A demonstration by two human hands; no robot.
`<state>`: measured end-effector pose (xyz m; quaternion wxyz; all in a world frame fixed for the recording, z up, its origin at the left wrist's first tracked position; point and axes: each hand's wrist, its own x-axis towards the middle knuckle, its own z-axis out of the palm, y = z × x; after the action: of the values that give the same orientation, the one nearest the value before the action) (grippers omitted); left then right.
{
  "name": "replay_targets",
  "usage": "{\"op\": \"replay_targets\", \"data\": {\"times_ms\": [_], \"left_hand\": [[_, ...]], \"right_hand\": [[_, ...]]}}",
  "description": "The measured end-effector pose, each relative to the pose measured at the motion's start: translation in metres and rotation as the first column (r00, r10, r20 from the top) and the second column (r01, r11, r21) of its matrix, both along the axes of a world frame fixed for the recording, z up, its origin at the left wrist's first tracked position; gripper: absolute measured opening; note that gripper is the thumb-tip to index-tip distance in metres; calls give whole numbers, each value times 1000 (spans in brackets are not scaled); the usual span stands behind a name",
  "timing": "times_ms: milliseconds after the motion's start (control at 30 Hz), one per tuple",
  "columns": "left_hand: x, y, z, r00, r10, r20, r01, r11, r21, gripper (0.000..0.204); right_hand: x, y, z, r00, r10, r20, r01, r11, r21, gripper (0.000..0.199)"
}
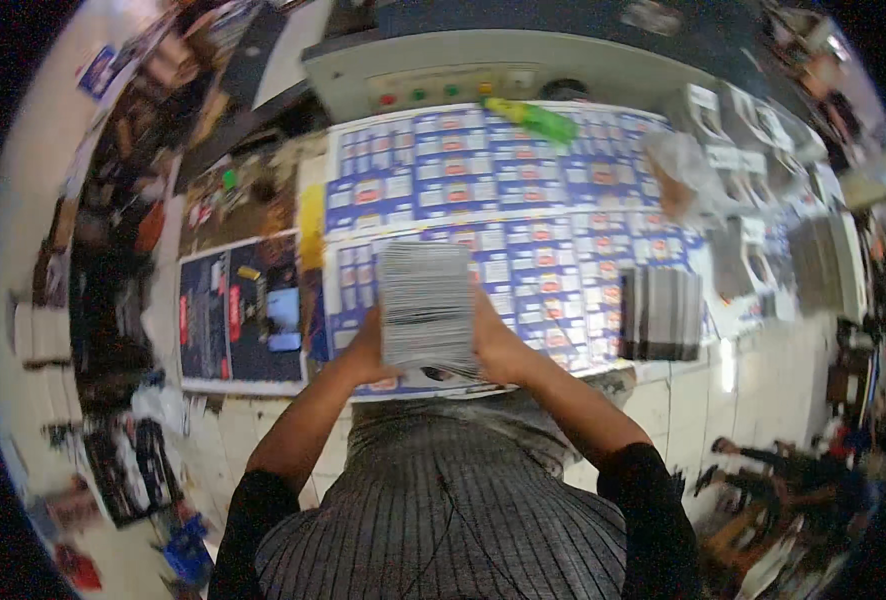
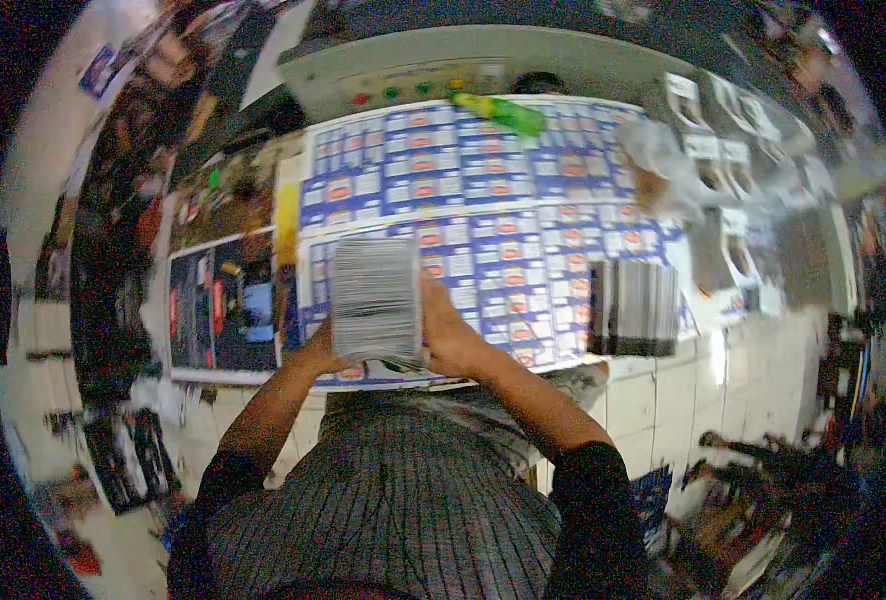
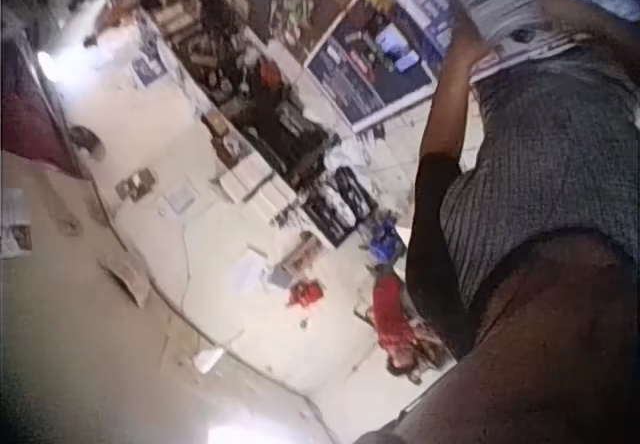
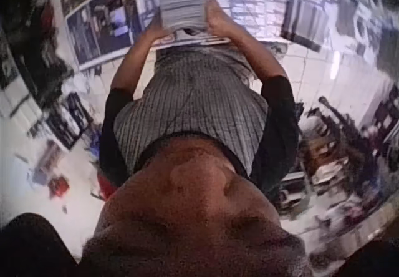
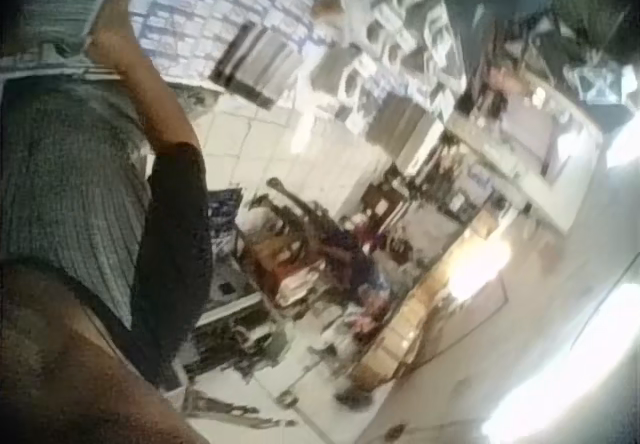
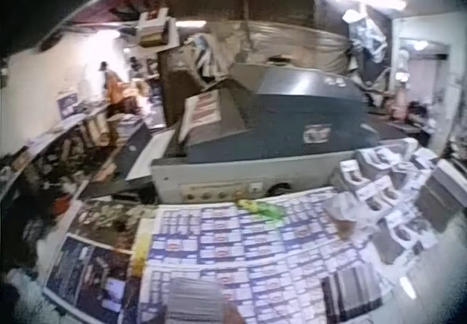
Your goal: The person aligns and folds stacks of printed cards by hand, binds the bundles with rubber bands, and then walks over to sort items inside a cardboard box.
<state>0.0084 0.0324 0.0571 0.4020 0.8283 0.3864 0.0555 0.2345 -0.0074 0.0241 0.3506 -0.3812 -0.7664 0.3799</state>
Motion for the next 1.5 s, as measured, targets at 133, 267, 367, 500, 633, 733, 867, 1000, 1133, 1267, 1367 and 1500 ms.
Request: {"op": "replay_targets", "data": {"times_ms": [133,267,367,500,633,733,867,1000,1133,1267,1367,1500], "left_hand": [[8,12,38,983,42,178,-16,990,-141,50],[7,24,33,975,-178,131,93,868,488,46],[14,27,49,950,-46,309,19,996,91,52],[13,24,18,910,127,394,48,913,-406,59],[0,14,-38,873,233,428,30,850,-525,61],[-3,15,-49,859,288,423,-11,836,-548,62],[-4,23,-59,820,380,429,-103,834,-542,63],[2,32,-58,784,439,440,-210,854,-477,65],[8,33,-40,789,438,430,-300,886,-353,67],[13,28,3,858,357,368,-335,934,-125,69],[27,24,43,901,303,312,-315,949,-13,70],[37,21,81,962,265,70,-268,963,43,74]], "right_hand": [[1,6,34,982,-133,133,117,986,123,118],[8,14,71,998,-64,5,64,998,-3,108],[13,11,39,958,-177,226,155,981,114,88],[14,8,-5,952,-182,246,163,982,94,100],[8,0,-33,943,-81,324,63,996,68,117],[5,-7,-26,969,-98,229,87,994,59,121],[20,5,8,984,-133,115,143,986,-83,128],[25,15,-8,975,-217,38,220,958,-183,127],[26,21,-1,933,-263,-246,114,863,-492,95],[21,10,15,828,-378,-413,48,782,-621,91],[14,-1,18,713,-427,-557,26,809,-587,80],[17,-7,-11,859,-198,-471,19,934,-358,66]]}}
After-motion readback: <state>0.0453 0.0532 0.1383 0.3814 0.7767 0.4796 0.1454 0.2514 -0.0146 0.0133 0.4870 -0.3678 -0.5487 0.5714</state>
